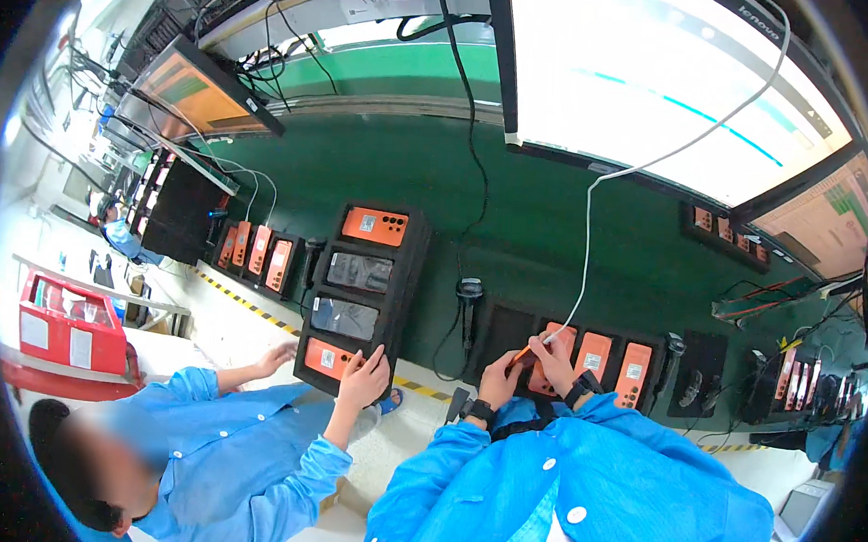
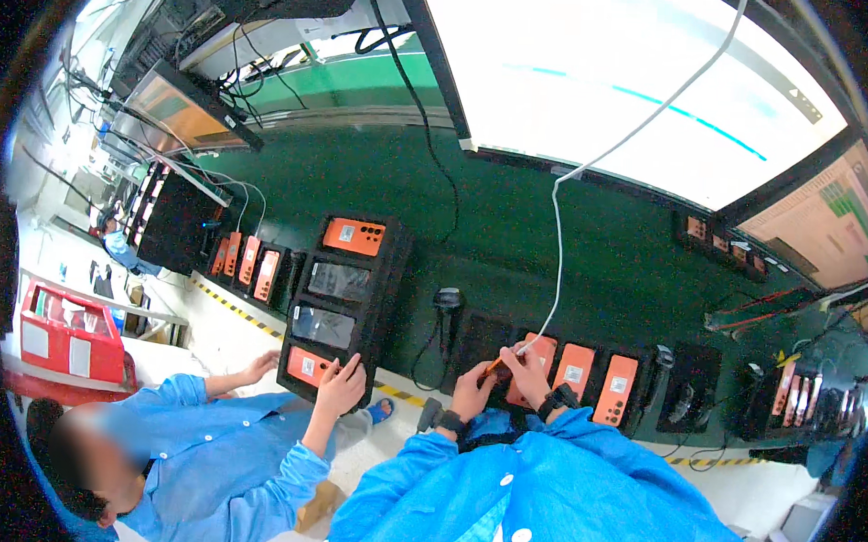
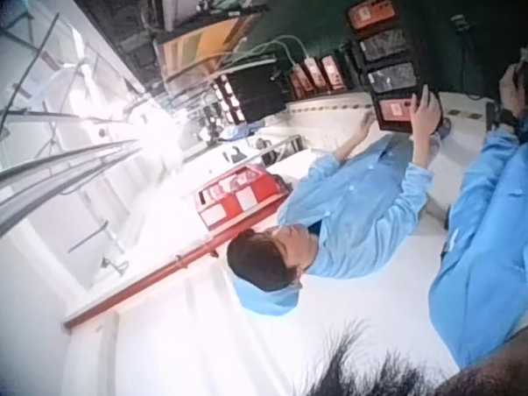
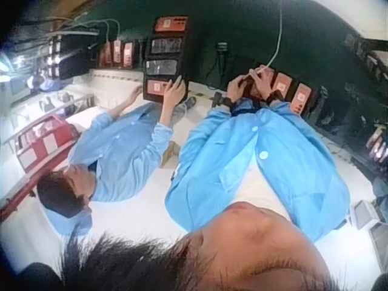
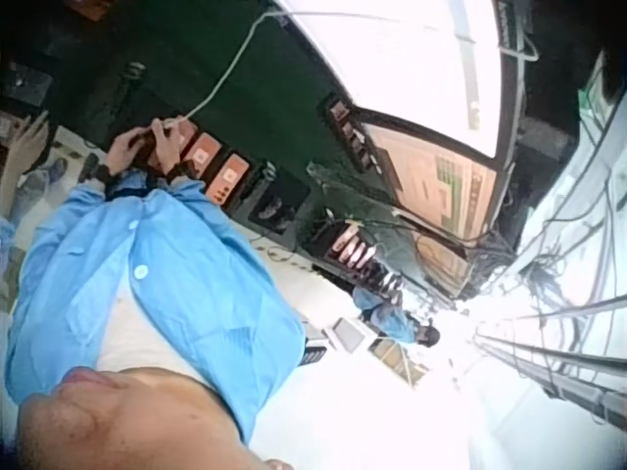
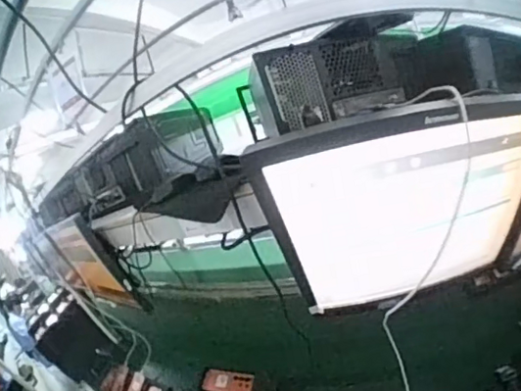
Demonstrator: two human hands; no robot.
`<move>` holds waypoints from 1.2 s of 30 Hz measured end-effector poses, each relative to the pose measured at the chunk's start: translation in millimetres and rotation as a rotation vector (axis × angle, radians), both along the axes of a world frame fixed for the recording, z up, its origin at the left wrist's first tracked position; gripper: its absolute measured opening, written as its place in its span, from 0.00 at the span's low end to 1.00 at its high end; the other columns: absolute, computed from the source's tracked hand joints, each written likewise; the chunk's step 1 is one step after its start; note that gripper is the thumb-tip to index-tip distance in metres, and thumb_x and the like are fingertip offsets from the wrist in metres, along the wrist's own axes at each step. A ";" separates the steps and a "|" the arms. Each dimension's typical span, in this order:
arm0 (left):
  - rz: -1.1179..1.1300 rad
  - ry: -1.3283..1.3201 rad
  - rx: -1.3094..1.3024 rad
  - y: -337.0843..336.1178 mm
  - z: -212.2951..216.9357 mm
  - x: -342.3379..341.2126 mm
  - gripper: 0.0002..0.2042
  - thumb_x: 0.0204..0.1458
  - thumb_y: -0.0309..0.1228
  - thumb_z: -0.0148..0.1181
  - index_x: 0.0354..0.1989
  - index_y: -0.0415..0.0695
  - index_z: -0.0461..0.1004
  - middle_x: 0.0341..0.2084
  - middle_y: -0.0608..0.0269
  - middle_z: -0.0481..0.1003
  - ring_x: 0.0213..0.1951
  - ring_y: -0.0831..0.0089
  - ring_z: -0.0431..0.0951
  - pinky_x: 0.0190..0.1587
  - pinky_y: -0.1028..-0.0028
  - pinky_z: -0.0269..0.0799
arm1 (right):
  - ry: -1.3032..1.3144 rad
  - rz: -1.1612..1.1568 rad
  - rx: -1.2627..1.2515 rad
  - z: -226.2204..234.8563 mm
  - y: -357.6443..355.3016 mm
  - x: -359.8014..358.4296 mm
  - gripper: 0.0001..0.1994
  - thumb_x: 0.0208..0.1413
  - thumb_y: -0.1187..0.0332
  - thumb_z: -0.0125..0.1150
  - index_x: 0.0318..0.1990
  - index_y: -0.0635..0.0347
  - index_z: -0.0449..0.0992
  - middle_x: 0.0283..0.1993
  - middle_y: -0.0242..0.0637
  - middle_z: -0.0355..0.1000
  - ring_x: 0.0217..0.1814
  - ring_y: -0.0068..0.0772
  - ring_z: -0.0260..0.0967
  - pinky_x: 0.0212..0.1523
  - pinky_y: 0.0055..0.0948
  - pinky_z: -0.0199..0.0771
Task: Scanning and inspecting rows of smartphones at an industrial workstation using a handheld barcode scanner.
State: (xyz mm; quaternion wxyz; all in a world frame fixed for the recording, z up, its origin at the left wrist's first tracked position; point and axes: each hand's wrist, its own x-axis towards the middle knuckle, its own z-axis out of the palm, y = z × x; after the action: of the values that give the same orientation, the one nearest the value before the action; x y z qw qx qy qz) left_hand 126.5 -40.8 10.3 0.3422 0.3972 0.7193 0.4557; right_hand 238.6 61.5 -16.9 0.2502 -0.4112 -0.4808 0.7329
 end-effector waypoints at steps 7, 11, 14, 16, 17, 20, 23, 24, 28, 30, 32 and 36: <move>-0.030 -0.117 -0.072 3.3 14.5 -9.9 0.15 0.50 0.27 0.56 0.48 0.43 0.71 0.36 0.51 0.77 0.40 0.56 0.78 0.41 0.67 0.72 | -0.132 0.013 0.070 8.2 8.6 -3.0 0.13 0.57 0.58 0.59 0.33 0.57 0.67 0.31 0.26 0.60 0.35 0.17 0.56 0.36 0.21 0.59; 0.194 0.439 0.118 7.9 23.8 -58.2 0.15 0.41 0.28 0.61 0.40 0.40 0.75 0.37 0.54 0.76 0.41 0.56 0.76 0.47 0.64 0.69 | -0.161 -0.017 0.114 -11.7 11.9 2.1 0.14 0.57 0.57 0.59 0.31 0.57 0.66 0.29 0.26 0.59 0.35 0.17 0.55 0.36 0.22 0.59; 0.452 0.944 -0.002 6.0 53.7 -130.2 0.12 0.40 0.30 0.61 0.36 0.45 0.74 0.34 0.56 0.75 0.38 0.56 0.74 0.42 0.61 0.68 | -0.175 0.021 0.126 -5.7 9.7 0.0 0.14 0.57 0.57 0.59 0.31 0.58 0.66 0.29 0.26 0.59 0.34 0.18 0.55 0.36 0.22 0.58; 0.531 1.077 -0.266 -0.7 57.1 -170.1 0.22 0.38 0.33 0.65 0.45 0.50 0.68 0.41 0.59 0.68 0.47 0.57 0.66 0.44 0.56 0.63 | -0.182 0.022 0.115 -2.1 8.4 0.1 0.14 0.57 0.58 0.59 0.30 0.57 0.65 0.29 0.26 0.58 0.34 0.18 0.55 0.36 0.22 0.58; 0.507 1.073 -0.405 -3.3 53.5 -185.7 0.28 0.35 0.35 0.69 0.48 0.52 0.65 0.47 0.59 0.64 0.54 0.55 0.61 0.48 0.52 0.60 | -0.186 0.003 0.127 -1.0 7.3 -0.8 0.14 0.57 0.58 0.59 0.30 0.57 0.65 0.29 0.26 0.58 0.34 0.19 0.55 0.36 0.22 0.58; 0.359 1.141 -0.635 -13.0 38.8 -211.5 0.43 0.25 0.37 0.76 0.56 0.58 0.58 0.55 0.54 0.56 0.60 0.52 0.54 0.52 0.47 0.56 | -0.196 -0.044 0.156 -15.4 2.8 0.1 0.14 0.56 0.58 0.60 0.31 0.57 0.65 0.29 0.26 0.58 0.34 0.19 0.55 0.37 0.23 0.58; 0.284 1.118 -0.752 -3.9 44.8 -216.6 0.46 0.27 0.38 0.76 0.59 0.62 0.55 0.58 0.49 0.53 0.61 0.49 0.52 0.52 0.49 0.59 | -0.168 -0.081 0.111 -16.2 1.3 -2.3 0.14 0.55 0.58 0.61 0.32 0.58 0.65 0.29 0.26 0.59 0.35 0.19 0.56 0.36 0.23 0.58; 0.255 1.128 -0.757 -1.2 46.4 -218.2 0.46 0.27 0.38 0.76 0.59 0.62 0.55 0.58 0.49 0.53 0.61 0.49 0.52 0.52 0.49 0.59 | -0.141 -0.095 0.051 -15.4 0.5 -1.7 0.14 0.55 0.58 0.61 0.33 0.58 0.65 0.30 0.26 0.59 0.35 0.20 0.56 0.36 0.24 0.58; 0.152 1.143 -0.755 -2.0 55.9 -225.5 0.45 0.27 0.35 0.75 0.58 0.57 0.55 0.56 0.48 0.55 0.59 0.49 0.55 0.48 0.52 0.64 | -0.151 -0.072 0.117 -3.3 4.2 -4.7 0.15 0.55 0.58 0.62 0.32 0.58 0.65 0.28 0.25 0.58 0.32 0.19 0.55 0.34 0.23 0.58; 0.168 1.110 -0.703 -8.2 64.4 -231.5 0.43 0.25 0.34 0.74 0.56 0.51 0.56 0.55 0.50 0.57 0.58 0.50 0.58 0.47 0.52 0.65 | -0.169 -0.079 0.149 5.5 3.4 -6.4 0.16 0.54 0.57 0.62 0.31 0.58 0.65 0.28 0.26 0.59 0.32 0.20 0.55 0.34 0.23 0.59; 0.213 1.145 -0.660 -16.6 71.4 -240.3 0.40 0.23 0.30 0.71 0.51 0.43 0.57 0.55 0.52 0.58 0.57 0.52 0.61 0.44 0.50 0.66 | -0.117 -0.085 0.070 2.9 3.7 -6.9 0.16 0.54 0.56 0.62 0.31 0.58 0.65 0.29 0.26 0.60 0.33 0.20 0.56 0.35 0.22 0.59; 0.270 1.165 -0.667 -27.4 106.1 -261.0 0.40 0.23 0.29 0.69 0.52 0.41 0.56 0.52 0.50 0.61 0.51 0.50 0.67 0.43 0.53 0.68 | -0.176 -0.098 0.070 -3.7 3.8 -8.6 0.18 0.53 0.53 0.62 0.33 0.58 0.65 0.30 0.27 0.61 0.34 0.20 0.57 0.38 0.22 0.60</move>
State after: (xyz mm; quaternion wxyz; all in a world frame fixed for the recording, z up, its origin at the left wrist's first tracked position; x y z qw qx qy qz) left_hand -134.5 -68.2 116.4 -0.0565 0.3576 0.9313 -0.0395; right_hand 229.9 65.3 -20.6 0.2565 -0.4880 -0.5057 0.6636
